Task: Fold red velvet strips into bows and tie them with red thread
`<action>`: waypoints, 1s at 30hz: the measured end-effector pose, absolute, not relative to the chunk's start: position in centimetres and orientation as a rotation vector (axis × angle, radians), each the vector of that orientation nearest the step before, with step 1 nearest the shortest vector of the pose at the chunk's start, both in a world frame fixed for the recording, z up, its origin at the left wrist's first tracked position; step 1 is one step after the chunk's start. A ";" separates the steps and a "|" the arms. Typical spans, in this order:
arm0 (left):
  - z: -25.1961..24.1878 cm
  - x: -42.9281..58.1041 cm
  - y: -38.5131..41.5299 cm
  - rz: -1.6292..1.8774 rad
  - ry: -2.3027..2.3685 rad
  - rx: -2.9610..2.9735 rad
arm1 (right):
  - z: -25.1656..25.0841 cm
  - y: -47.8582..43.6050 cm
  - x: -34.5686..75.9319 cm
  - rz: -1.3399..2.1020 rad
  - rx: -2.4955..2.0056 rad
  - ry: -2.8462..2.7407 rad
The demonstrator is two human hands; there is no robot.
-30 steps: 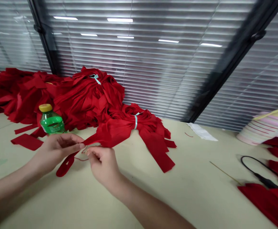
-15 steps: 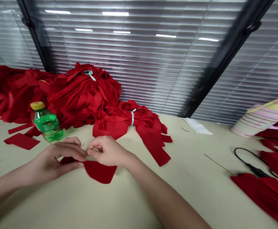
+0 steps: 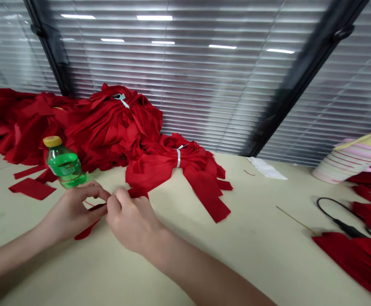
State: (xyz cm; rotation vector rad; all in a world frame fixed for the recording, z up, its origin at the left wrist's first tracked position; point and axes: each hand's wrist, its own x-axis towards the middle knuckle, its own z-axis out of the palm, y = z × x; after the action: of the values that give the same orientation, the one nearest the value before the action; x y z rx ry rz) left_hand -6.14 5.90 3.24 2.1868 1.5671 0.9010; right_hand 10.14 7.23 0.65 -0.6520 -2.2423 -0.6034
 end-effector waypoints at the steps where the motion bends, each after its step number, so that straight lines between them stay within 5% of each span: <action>1: 3.4 -6.1 5.9 0.894 1.584 2.142 | 0.6 7.3 10.2 -0.609 -0.645 -2.249; 18: 3.9 -7.3 7.2 0.795 1.036 1.137 | 0.4 7.7 10.9 -0.517 -0.587 -2.095; 30: 3.4 -6.2 7.0 0.979 1.057 0.790 | -0.2 7.4 10.0 -0.394 -0.713 -2.012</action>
State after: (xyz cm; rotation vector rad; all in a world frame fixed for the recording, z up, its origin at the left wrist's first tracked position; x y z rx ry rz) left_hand -6.19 7.00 3.38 0.7903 1.0573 0.9792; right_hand 10.03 7.39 -0.19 -0.7134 -2.0125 -0.3936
